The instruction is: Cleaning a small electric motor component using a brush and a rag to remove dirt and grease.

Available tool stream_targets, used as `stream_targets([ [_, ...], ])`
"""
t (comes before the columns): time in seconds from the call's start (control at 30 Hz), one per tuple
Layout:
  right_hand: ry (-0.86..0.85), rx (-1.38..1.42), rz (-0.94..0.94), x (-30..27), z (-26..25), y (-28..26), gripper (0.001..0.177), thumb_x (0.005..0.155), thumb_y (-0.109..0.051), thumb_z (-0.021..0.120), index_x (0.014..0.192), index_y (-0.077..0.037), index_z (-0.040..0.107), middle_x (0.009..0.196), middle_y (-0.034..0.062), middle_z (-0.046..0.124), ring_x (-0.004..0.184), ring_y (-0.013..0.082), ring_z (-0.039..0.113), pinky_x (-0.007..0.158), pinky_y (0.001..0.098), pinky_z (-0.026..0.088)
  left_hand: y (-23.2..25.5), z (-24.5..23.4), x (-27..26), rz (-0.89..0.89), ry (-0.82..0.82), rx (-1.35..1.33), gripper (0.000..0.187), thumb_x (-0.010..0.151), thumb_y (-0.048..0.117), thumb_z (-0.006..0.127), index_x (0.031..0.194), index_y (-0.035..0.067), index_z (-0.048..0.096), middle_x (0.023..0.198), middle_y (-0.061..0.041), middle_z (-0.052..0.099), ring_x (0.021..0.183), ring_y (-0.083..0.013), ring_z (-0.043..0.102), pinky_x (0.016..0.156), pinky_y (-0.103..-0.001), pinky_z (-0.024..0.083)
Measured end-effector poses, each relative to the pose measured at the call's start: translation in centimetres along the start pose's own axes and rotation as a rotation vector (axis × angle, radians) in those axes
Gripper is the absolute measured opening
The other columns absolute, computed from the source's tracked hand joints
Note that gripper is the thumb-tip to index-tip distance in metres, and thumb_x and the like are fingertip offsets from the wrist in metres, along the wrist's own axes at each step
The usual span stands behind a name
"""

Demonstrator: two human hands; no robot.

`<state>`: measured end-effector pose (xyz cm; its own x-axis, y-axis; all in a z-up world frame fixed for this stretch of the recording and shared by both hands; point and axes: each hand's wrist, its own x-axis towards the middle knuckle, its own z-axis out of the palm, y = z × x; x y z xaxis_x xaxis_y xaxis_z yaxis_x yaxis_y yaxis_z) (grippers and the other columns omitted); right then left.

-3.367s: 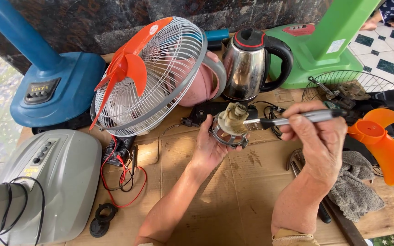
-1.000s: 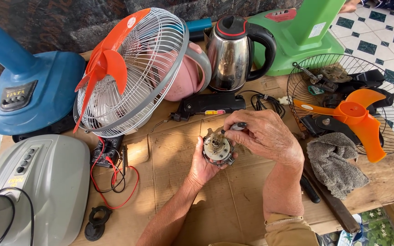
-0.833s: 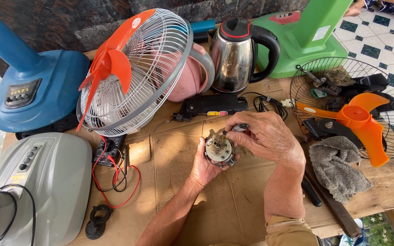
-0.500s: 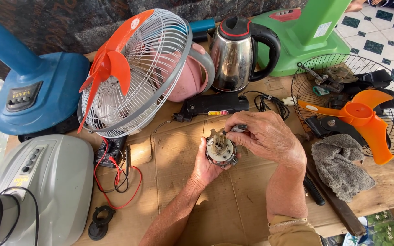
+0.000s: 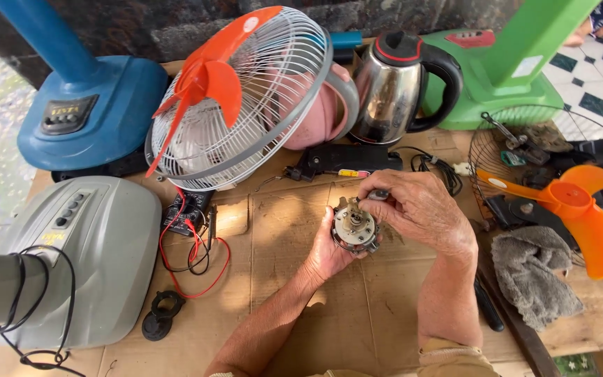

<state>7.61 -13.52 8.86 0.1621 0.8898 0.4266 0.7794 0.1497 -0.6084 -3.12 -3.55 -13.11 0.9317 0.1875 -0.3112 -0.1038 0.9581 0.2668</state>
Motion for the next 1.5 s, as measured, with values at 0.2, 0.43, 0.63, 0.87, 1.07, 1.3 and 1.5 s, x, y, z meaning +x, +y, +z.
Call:
stream_targets([
  [0.2,0.041,0.137,0.019,-0.7,0.8,0.2,0.006,0.093,-0.021,0.074,0.095,-0.017,0.079,0.068,0.0038,0.068,0.056,0.0146,0.067,0.053,0.0266,0.057,-0.3,-0.3,0.0,-0.020,0.007,-0.019,0.087,0.092,0.084,0.043,0.129,0.009,0.067,0.114,-0.017,0.075,0.088,-0.0356,0.076,0.067,-0.049,0.065],
  [0.43,0.163,0.322,0.230,-6.3,1.8,4.9,0.013,0.091,-0.021,0.075,0.098,-0.011,0.079,0.069,0.0048,0.069,0.061,0.0107,0.069,0.058,0.0272,0.060,0.2,0.4,0.0,-0.044,-0.011,-0.028,0.089,0.092,0.084,0.044,0.130,0.008,0.067,0.117,-0.020,0.074,0.090,-0.0380,0.076,0.068,-0.050,0.065],
  [0.63,0.444,0.683,0.411,-11.4,5.3,10.1,0.019,0.084,-0.012,0.080,0.091,-0.001,0.067,0.063,0.0115,0.063,0.054,0.0133,0.067,0.052,0.0235,0.057,0.2,0.8,-0.4,-0.035,-0.020,0.005,0.089,0.092,0.085,0.041,0.129,0.008,0.067,0.116,-0.020,0.074,0.092,-0.0381,0.075,0.068,-0.049,0.065],
  [0.87,0.565,1.076,0.464,-12.8,8.4,14.0,0.026,0.104,-0.031,0.059,0.102,-0.005,0.060,0.060,0.0110,0.054,0.048,0.0140,0.056,0.047,0.0204,0.045,0.3,1.2,-0.6,-0.032,-0.001,0.005,0.085,0.091,0.083,0.045,0.124,0.009,0.069,0.111,-0.019,0.075,0.085,-0.0364,0.076,0.064,-0.049,0.064],
  [1.07,0.512,1.310,0.426,-15.1,9.9,17.5,0.025,0.096,-0.024,0.066,0.107,-0.003,0.057,0.072,0.0115,0.056,0.054,0.0147,0.056,0.049,0.0231,0.046,0.6,2.2,-1.1,-0.023,-0.001,0.013,0.081,0.093,0.081,0.043,0.119,0.009,0.070,0.105,-0.017,0.075,0.077,-0.0334,0.073,0.056,-0.043,0.057],
  [1.3,0.434,1.357,0.394,-16.9,9.4,17.0,0.029,0.084,-0.017,0.075,0.096,0.002,0.057,0.085,0.0163,0.054,0.065,0.0171,0.056,0.049,0.0239,0.047,0.0,0.2,0.2,0.000,0.019,0.047,0.079,0.092,0.081,0.042,0.115,0.011,0.070,0.102,-0.014,0.075,0.074,-0.0308,0.069,0.055,-0.039,0.049],
  [1.5,0.356,1.135,0.594,-14.9,8.7,15.4,0.025,0.085,-0.017,0.072,0.097,0.004,0.065,0.055,0.0143,0.060,0.042,0.0163,0.060,0.040,0.0232,0.043,-0.4,0.5,0.3,-0.011,0.091,0.027,0.078,0.089,0.081,0.048,0.109,0.009,0.071,0.097,-0.013,0.075,0.072,-0.0320,0.067,0.057,-0.042,0.049],
])
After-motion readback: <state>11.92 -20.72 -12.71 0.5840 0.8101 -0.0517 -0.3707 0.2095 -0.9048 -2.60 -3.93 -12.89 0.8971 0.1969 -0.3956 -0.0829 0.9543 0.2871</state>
